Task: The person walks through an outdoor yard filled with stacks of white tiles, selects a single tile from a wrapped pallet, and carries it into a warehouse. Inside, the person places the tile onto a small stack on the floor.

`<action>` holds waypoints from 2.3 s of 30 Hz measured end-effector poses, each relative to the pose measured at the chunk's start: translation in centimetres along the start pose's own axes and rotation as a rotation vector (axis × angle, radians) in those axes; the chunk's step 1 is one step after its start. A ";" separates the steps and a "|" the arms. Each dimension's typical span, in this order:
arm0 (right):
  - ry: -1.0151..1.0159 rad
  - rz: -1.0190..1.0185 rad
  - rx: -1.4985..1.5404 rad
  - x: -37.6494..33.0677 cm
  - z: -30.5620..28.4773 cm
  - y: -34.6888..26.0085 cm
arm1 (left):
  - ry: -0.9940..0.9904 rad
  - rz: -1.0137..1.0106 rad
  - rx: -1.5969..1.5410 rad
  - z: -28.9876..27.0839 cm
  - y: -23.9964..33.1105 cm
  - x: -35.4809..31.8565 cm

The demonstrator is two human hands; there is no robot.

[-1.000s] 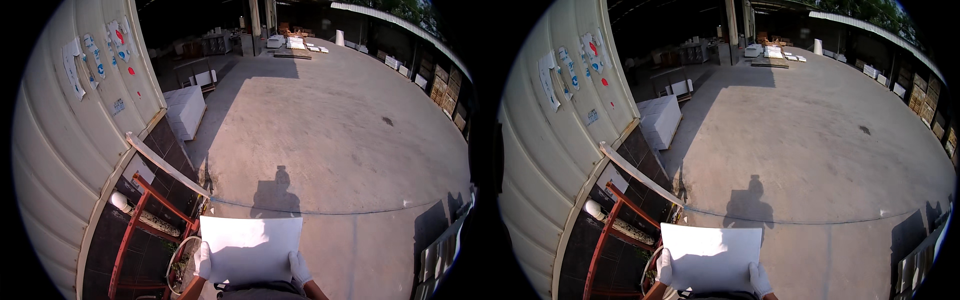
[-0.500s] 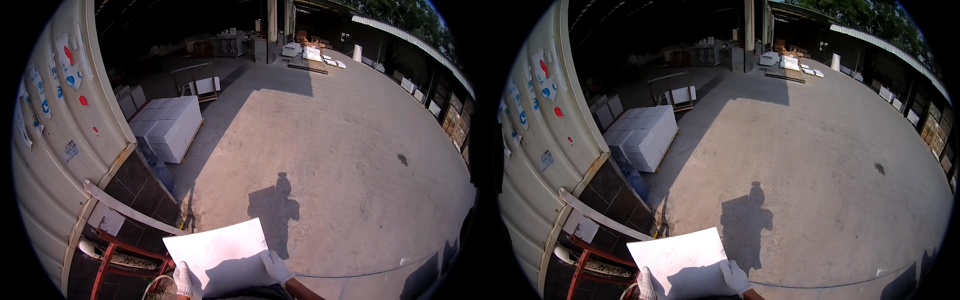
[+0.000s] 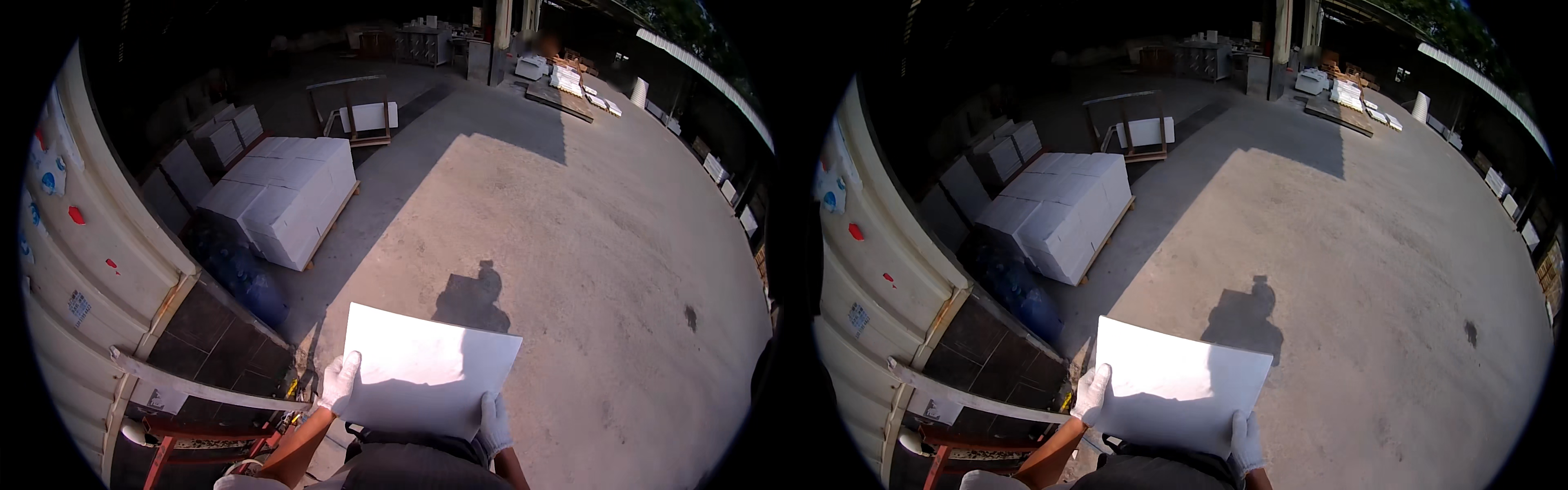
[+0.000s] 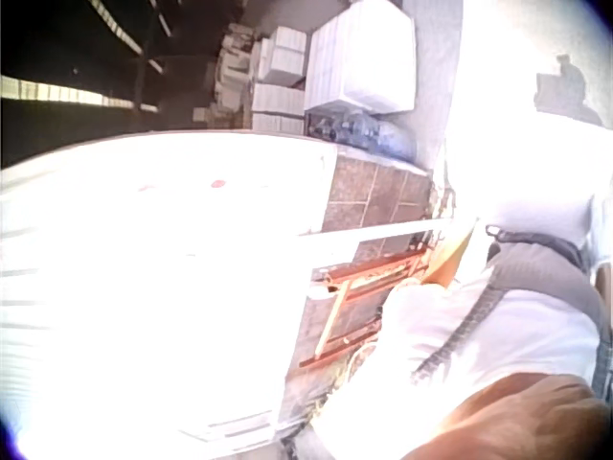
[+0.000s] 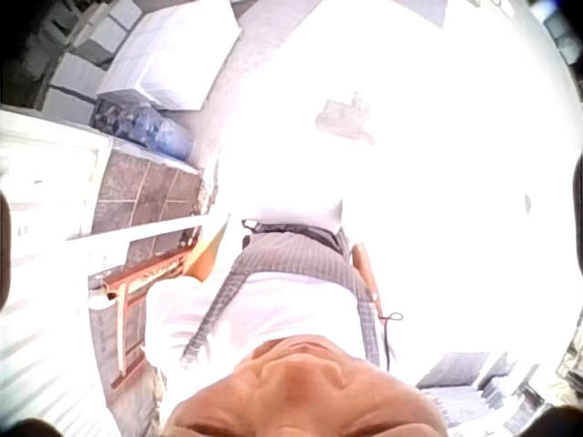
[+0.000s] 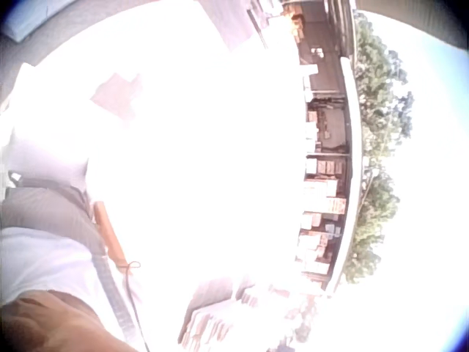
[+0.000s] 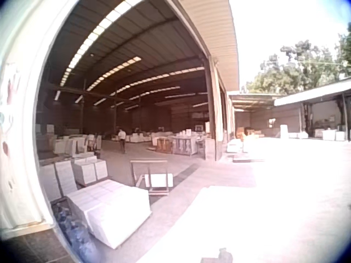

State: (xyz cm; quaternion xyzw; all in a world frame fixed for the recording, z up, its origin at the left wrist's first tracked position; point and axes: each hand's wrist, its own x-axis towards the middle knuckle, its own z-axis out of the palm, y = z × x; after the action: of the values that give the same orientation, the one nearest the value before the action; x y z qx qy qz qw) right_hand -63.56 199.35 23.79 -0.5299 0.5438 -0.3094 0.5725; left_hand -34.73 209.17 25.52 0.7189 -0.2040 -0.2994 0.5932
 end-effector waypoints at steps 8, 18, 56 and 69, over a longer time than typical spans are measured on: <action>-0.148 -0.092 -0.172 26.9 4.3 -5.8 | 0.242 -0.104 -0.156 8.2 0.3 19.5; -0.430 -0.274 -0.514 56.8 13.0 -19.7 | 0.614 -0.107 -0.219 17.2 8.8 40.0; -0.478 -0.181 -0.275 165.5 50.8 -53.5 | 0.675 -0.032 -0.024 43.8 28.1 153.9; 0.199 0.000 0.170 199.4 55.7 -68.6 | -0.089 0.171 0.068 63.7 45.9 204.4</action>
State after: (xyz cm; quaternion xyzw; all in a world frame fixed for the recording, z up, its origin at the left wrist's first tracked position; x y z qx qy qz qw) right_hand 47.89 11.92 21.17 -0.4460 0.5697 -0.4054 0.5588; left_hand 75.95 20.28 24.35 0.7046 -0.3008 -0.2725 0.5821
